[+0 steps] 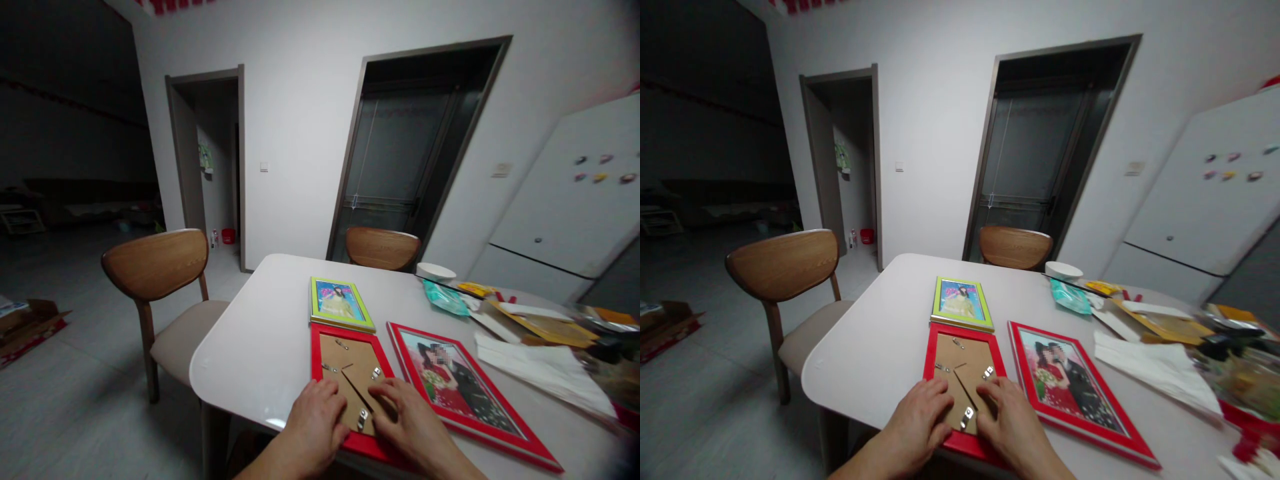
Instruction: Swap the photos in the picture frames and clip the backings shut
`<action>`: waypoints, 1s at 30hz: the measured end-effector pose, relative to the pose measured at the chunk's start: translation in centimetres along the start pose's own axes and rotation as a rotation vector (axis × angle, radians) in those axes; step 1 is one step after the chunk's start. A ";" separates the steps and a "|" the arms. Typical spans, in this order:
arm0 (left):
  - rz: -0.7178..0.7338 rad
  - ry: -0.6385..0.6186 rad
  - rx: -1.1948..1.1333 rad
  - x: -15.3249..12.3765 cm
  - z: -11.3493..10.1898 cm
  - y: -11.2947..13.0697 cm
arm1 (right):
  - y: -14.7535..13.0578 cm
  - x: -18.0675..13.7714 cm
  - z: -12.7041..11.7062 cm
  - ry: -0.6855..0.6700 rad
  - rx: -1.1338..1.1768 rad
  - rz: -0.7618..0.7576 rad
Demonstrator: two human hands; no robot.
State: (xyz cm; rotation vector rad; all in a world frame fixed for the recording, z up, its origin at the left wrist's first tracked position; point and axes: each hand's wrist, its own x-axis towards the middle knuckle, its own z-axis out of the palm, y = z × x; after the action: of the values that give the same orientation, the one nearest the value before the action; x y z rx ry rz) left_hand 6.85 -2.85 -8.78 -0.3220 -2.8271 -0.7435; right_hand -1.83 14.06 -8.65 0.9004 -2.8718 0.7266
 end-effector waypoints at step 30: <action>-0.050 0.013 -0.055 -2.7 -1.0 -2.3 | -0.9 -0.5 1.2 0.034 -0.140 -0.236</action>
State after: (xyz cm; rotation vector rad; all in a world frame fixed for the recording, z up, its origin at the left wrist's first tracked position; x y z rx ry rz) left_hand 8.97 -5.75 -9.64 -0.2542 -2.8160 -0.8318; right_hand -0.85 13.15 -9.41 1.1670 -2.6828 0.5067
